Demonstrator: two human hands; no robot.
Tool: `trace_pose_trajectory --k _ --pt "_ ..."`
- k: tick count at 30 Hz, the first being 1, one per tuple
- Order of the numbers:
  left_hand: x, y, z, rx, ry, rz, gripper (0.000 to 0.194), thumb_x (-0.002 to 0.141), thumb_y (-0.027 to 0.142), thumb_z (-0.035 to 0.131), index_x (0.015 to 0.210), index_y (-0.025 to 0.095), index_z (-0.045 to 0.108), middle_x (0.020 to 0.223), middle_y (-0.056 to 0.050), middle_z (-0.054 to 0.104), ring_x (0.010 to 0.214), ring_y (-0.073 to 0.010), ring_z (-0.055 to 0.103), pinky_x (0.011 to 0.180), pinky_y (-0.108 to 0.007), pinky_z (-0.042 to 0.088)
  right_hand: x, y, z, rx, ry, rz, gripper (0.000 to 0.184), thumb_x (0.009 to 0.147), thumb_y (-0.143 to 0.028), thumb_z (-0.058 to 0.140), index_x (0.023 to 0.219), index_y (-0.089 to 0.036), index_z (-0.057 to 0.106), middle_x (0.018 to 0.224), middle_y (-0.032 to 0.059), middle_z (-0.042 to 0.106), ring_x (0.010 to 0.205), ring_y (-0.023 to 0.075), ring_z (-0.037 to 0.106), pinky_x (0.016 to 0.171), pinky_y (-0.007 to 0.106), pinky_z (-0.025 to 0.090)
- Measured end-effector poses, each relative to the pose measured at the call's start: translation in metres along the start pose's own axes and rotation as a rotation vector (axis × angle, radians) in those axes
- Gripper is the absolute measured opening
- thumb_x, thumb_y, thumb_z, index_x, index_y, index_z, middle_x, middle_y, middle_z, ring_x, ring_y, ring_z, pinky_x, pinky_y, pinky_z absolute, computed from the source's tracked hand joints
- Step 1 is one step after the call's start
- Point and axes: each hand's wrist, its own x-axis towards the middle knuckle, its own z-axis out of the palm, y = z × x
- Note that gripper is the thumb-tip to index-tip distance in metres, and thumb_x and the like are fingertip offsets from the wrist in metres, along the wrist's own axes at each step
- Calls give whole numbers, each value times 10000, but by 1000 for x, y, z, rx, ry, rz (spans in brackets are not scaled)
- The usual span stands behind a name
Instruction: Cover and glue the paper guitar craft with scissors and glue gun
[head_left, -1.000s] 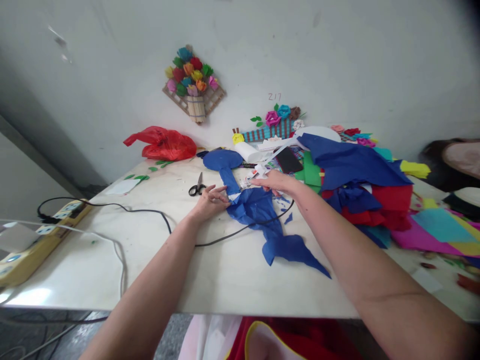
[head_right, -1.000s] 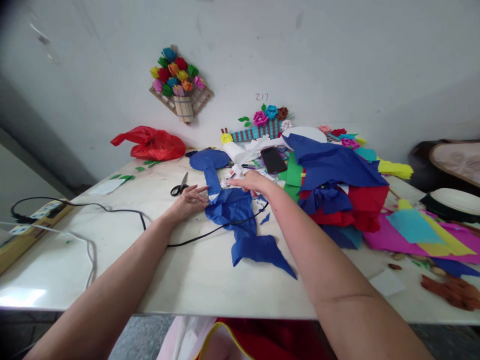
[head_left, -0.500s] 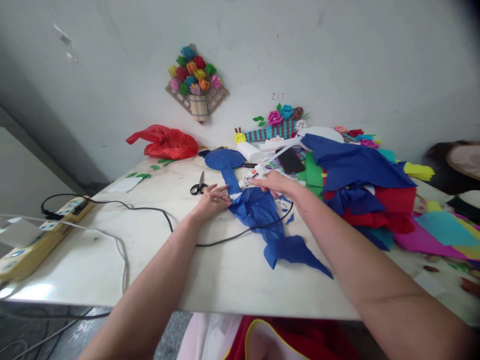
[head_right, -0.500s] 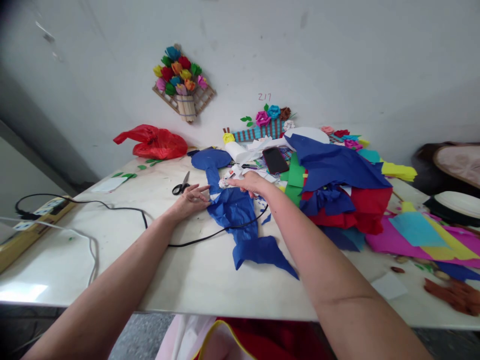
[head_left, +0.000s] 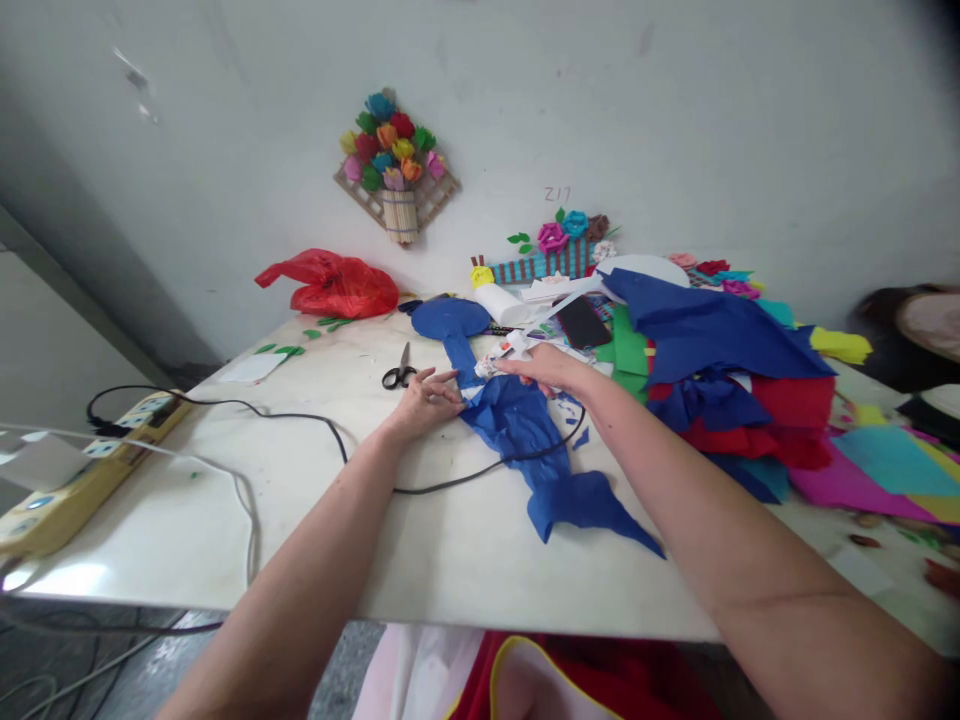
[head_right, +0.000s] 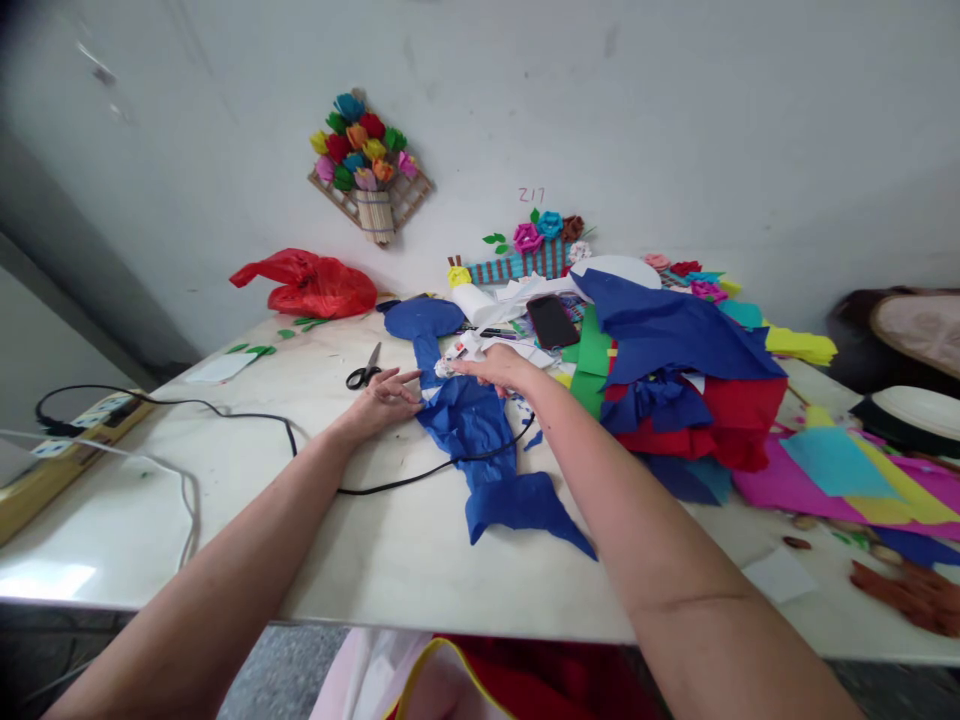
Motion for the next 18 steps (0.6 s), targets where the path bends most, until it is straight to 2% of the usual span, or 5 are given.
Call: trace_pose_trajectory --k 5,10,14,18 --pt "0 1 1 -11 13 -15 149 558 341 715 570 227 621 1067 -18 673 1211 -254 459 1065 -471 181 -1 -3 1 -43 37 46 468 701 -619 579 683 -155 526 578 -2 549 311 47 396 311 193 301" --pt "0 2 1 -14 6 -2 142 573 346 704 560 241 608 896 18 710 1187 -235 483 1065 -457 185 -3 -8 4 -80 40 61 479 705 -630 564 628 -160 509 468 -16 491 306 64 394 319 202 294" --pt "0 1 1 -12 2 -3 153 578 355 704 555 240 606 898 12 709 1189 -238 480 1067 -445 192 -1 -10 10 -89 27 36 479 697 -633 572 654 -157 543 387 -34 432 305 89 409 322 208 307" --pt "-1 0 1 -5 -2 -5 139 586 349 702 575 240 615 909 5 709 1196 -237 473 1067 -443 192 5 -5 14 -66 22 3 523 669 -660 579 721 -140 585 397 -27 453 306 93 410 320 211 314"
